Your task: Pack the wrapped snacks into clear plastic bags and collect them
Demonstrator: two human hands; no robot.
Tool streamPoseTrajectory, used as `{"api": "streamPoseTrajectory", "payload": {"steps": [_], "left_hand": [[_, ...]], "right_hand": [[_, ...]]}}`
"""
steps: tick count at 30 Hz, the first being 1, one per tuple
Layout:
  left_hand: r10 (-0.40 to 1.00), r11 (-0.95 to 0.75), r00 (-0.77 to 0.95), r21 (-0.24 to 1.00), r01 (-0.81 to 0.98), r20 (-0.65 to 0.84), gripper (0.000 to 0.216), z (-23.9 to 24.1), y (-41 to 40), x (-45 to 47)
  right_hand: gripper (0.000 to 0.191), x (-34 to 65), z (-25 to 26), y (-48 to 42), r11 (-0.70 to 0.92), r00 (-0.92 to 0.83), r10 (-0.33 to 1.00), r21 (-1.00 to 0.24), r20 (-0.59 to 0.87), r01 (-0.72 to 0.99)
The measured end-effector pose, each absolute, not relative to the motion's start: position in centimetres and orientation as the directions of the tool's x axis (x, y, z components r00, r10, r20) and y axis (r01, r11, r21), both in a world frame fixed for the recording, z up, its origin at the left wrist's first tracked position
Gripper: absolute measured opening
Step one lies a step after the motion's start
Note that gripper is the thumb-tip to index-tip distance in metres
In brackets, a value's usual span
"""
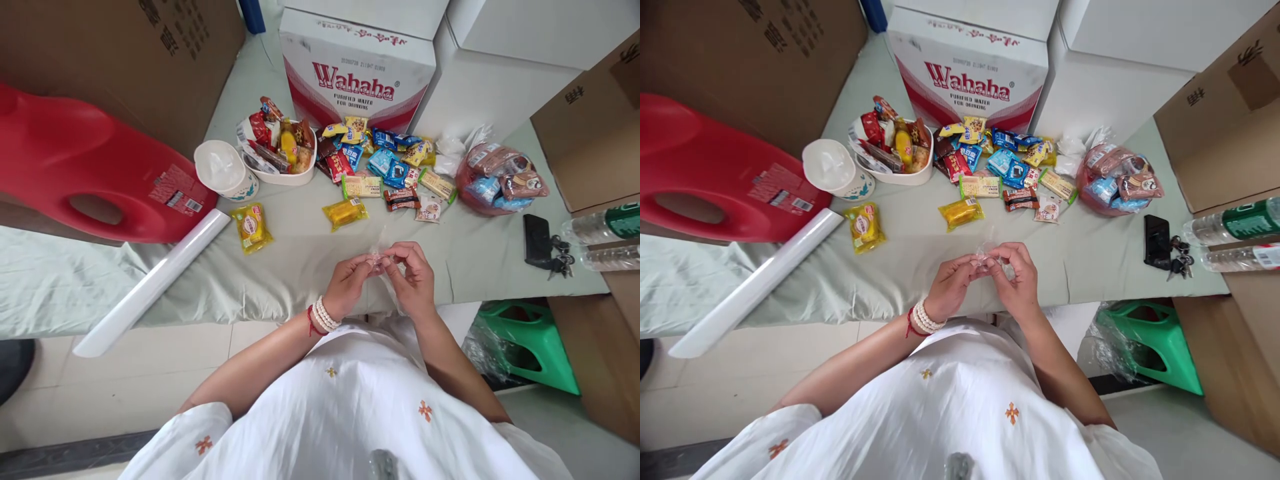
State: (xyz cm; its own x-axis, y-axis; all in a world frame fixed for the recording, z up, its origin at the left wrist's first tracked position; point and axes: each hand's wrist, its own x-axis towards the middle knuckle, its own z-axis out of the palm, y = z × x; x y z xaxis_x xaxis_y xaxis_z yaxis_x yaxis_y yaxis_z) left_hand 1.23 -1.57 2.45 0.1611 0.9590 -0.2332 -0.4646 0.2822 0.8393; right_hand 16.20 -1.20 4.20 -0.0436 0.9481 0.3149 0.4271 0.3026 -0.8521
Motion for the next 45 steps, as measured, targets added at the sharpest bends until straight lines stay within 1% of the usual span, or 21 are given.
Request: {"api": "streamPoseTrajectory", "payload": {"steps": [2, 4, 7, 8, 10, 12, 13, 15, 18, 21, 23, 24, 27, 30, 32, 33, 36, 38, 40, 42, 45], "left_hand": [[0.964, 0.256, 0.17, 0.896, -0.364, -0.206, 0.036, 2.8, -1.2, 0.9], [0.972, 0.196, 0.179, 0.949, -0.246, -0.154, 0.034, 3.1, -0.8, 0.6], [0.982, 0.082, 0.179, 0.994, -0.076, -0.067, 0.031, 3.6, -0.2, 0.2], [0.983, 0.056, 0.179, 0.998, -0.024, -0.051, 0.031, 3.8, -0.1, 0.1], [0.983, 0.029, 0.181, 0.998, 0.058, -0.039, 0.034, 4.0, 0.2, 0.0], [0.981, 0.038, 0.185, 0.996, 0.077, -0.052, 0.037, 4.2, 0.5, -0.1], [0.98, 0.056, 0.188, 0.997, 0.053, -0.065, 0.037, 4.2, 0.7, -0.1], [0.978, 0.109, 0.184, 0.993, -0.04, -0.1, 0.036, 4.2, 1.0, -0.2], [0.973, 0.193, 0.162, 0.962, -0.191, -0.163, 0.032, 4.1, 1.5, -0.3], [0.962, 0.237, 0.197, 0.939, -0.249, -0.19, 0.032, 3.9, 2.0, -0.4], [0.965, 0.214, 0.195, 0.959, -0.183, -0.178, 0.033, 3.8, 2.2, -0.4], [0.972, 0.193, 0.163, 0.973, -0.128, -0.172, 0.032, 3.8, 2.4, -0.4], [0.993, 0.119, -0.006, 0.992, 0.038, -0.119, 0.027, 3.5, 2.8, -0.5], [0.994, -0.027, -0.098, 0.979, 0.204, 0.048, 0.019, 3.7, 2.8, -0.7], [0.975, -0.176, -0.069, 0.919, 0.354, 0.213, 0.016, 4.2, 2.4, -0.7], [0.953, -0.257, -0.034, 0.865, 0.431, 0.301, 0.016, 4.4, 2.1, -0.7], [0.847, -0.472, 0.107, 0.645, 0.6, 0.521, 0.016, 5.3, 1.2, -0.7], [0.775, -0.575, 0.199, 0.54, 0.615, 0.599, 0.013, 5.7, 0.8, -1.0], [0.744, -0.628, 0.245, 0.524, 0.576, 0.622, 0.013, 5.9, 0.7, -1.6], [0.765, -0.611, 0.218, 0.579, 0.54, 0.605, 0.016, 6.0, 0.8, -2.6], [0.838, -0.506, 0.116, 0.683, 0.527, 0.532, 0.016, 6.4, 0.9, -4.2]], "right_hand": [[0.016, 16.8, 5.2, -0.4, 0.355, -0.09, 0.932, -0.832, 0.351, 0.427], [0.022, 17.5, 6.6, 0.9, 0.423, -0.178, 0.906, -0.786, 0.385, 0.451], [0.029, 18.3, 8.5, 3.6, 0.522, -0.413, 0.845, -0.693, 0.34, 0.497], [0.03, 18.5, 8.9, 4.6, 0.554, -0.497, 0.813, -0.668, 0.304, 0.497], [0.023, 18.6, 9.5, 6.3, 0.604, -0.624, 0.743, -0.642, 0.241, 0.472], [0.017, 18.6, 9.5, 7.6, 0.625, -0.683, 0.699, -0.644, 0.211, 0.441], [0.017, 18.6, 9.4, 8.0, 0.625, -0.693, 0.691, -0.653, 0.208, 0.427], [0.017, 18.6, 9.0, 8.3, 0.612, -0.682, 0.696, -0.684, 0.226, 0.398], [0.017, 18.6, 8.0, 8.2, 0.561, -0.611, 0.741, -0.757, 0.278, 0.336], [0.018, 18.5, 6.9, 7.9, 0.456, -0.516, 0.816, -0.839, 0.261, 0.296], [0.02, 18.2, 6.3, 7.6, 0.347, -0.446, 0.874, -0.892, 0.195, 0.289], [0.02, 18.1, 6.1, 7.5, 0.291, -0.414, 0.897, -0.913, 0.156, 0.287], [0.021, 17.6, 5.8, 7.4, 0.169, -0.35, 0.935, -0.945, 0.064, 0.279], [0.022, 17.2, 6.0, 7.6, 0.042, -0.339, 0.94, -0.971, -0.041, 0.234], [0.022, 17.0, 6.1, 7.8, -0.072, -0.365, 0.922, -0.983, -0.131, 0.171], [0.022, 16.9, 6.2, 7.9, -0.129, -0.378, 0.91, -0.982, -0.173, 0.138], [0.019, 16.4, 6.4, 8.2, -0.276, -0.378, 0.883, -0.959, -0.278, 0.059], [0.02, 16.2, 6.6, 8.4, -0.336, -0.33, 0.886, -0.941, -0.326, 0.028], [0.025, 16.1, 7.0, 8.5, -0.363, -0.261, 0.9, -0.932, -0.35, -0.005], [0.031, 16.2, 7.4, 8.5, -0.365, -0.198, 0.915, -0.93, -0.35, -0.039], [0.037, 16.3, 7.7, 8.2, -0.309, -0.138, 0.944, -0.95, -0.301, -0.04]]}}
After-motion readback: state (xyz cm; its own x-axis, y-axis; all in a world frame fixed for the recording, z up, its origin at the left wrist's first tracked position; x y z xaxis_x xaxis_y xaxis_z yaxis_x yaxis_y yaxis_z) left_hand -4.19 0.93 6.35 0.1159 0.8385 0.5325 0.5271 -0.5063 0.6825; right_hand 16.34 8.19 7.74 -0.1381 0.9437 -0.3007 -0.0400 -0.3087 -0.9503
